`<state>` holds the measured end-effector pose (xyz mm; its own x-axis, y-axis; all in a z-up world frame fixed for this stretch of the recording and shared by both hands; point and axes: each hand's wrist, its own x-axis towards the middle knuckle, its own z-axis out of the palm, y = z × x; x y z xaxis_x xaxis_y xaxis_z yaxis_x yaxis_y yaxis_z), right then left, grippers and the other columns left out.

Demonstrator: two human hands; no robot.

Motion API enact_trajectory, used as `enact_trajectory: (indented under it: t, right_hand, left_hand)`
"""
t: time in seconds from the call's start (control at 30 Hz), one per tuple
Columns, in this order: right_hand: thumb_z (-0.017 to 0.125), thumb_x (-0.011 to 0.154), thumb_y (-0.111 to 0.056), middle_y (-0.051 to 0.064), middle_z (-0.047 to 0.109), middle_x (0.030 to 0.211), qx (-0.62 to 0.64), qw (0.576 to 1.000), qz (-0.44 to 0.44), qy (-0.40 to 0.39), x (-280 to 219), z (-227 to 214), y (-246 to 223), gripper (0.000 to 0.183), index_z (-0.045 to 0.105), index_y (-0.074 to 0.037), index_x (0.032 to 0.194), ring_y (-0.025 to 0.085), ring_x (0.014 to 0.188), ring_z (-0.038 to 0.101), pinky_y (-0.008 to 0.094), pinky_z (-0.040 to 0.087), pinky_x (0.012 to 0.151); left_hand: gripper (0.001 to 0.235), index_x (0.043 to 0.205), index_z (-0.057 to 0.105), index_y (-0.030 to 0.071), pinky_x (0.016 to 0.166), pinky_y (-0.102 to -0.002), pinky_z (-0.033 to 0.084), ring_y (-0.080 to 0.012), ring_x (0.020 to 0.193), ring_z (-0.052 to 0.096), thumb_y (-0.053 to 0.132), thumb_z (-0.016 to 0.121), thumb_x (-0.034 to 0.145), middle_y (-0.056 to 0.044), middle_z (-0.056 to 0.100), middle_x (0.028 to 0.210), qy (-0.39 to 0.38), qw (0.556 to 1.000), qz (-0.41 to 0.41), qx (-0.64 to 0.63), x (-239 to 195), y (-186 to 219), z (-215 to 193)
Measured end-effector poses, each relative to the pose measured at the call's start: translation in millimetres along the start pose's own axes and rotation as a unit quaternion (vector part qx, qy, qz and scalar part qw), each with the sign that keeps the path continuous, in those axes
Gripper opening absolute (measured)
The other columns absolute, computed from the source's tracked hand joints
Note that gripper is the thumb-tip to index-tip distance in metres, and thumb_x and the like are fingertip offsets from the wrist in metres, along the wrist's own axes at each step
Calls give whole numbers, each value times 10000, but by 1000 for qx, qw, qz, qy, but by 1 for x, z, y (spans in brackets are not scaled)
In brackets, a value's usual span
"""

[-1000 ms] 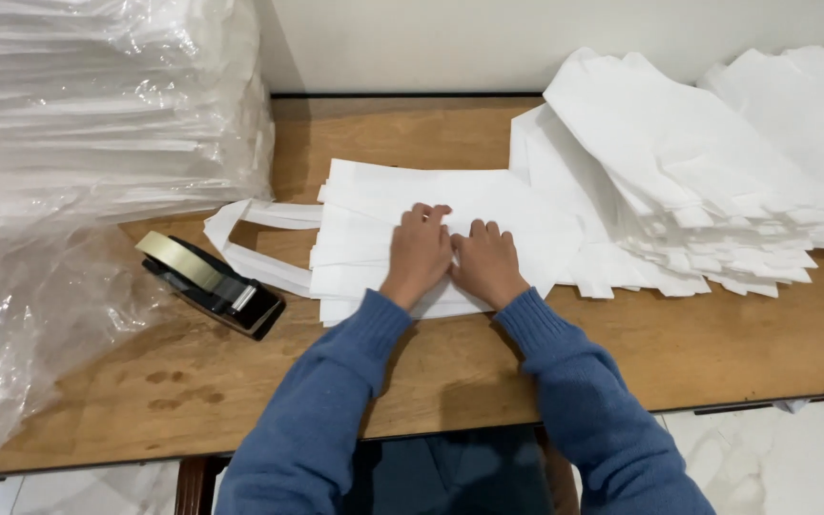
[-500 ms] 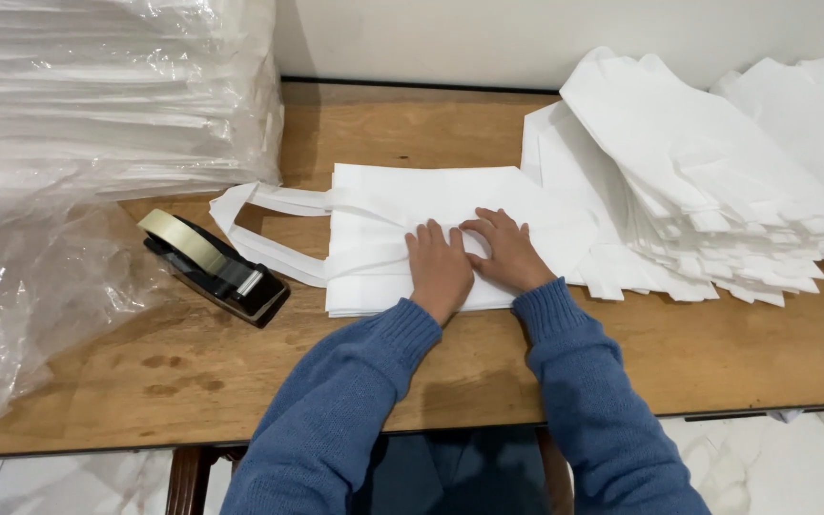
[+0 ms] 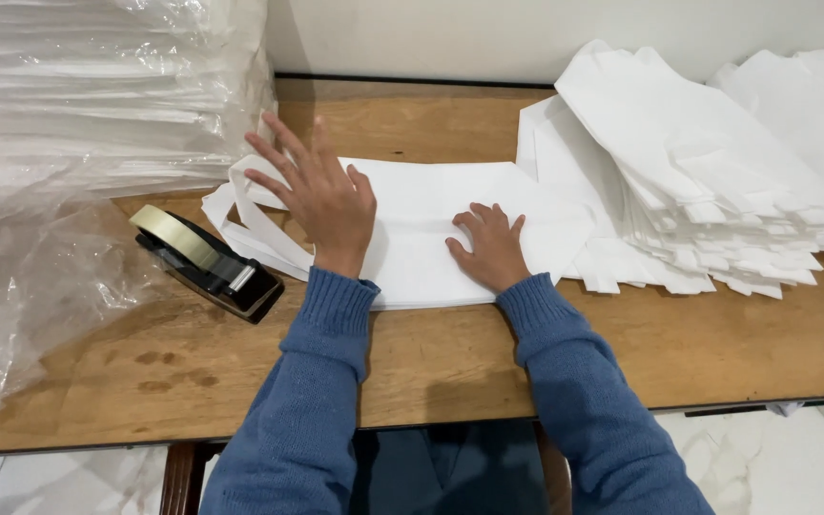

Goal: Folding and stacking white non-woven bags on a wooden table in a print shop finishing area.

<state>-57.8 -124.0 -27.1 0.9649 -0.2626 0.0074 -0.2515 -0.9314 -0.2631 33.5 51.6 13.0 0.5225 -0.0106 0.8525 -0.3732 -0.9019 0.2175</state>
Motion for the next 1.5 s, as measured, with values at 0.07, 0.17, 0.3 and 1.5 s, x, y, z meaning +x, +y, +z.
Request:
enact_trajectory:
  t: [0.07,0.17,0.3,1.5]
  right_hand:
    - [452,825,-393,98,382,1286,-7,1000,-5,7,-1,2,-1,337,494,-222,1112,347,1244,264,628,103,967]
    - [448,813,-390,115,373,1288,-35,999,-11,9,-2,1,-5,392,464,-189,1150,357,1240,265,627,116,969]
    - [442,825,-337,133,355,1290,-55,998,-15,1,5,13,5,410,433,-138,1184,369,1240,255,620,120,979]
    - [385,812,-355,127,380,1263,-75,997,-8,8,-1,6,-7,370,447,-197,1141,366,1218,308,628,175,950]
  left_hand:
    - [494,1204,457,24,977,-584,-52,-469,1227,139,101,556,726,-281,220,1326,95,991,77,-58,-4,16,2]
    - [361,1093,531,19,994,-528,156,-393,1141,371,40,427,748,-219,424,1204,144,939,217,-224,-29,52,13]
    - [345,1130,511,89,987,-494,278,-343,1167,402,254,393,850,-178,467,1197,-327,877,242,-256,-80,69,48]
    - [523,1273,401,120,900,-677,-31,-376,1240,246,399,438,831,-151,405,1296,-449,879,-76,142,-13,-35,21]
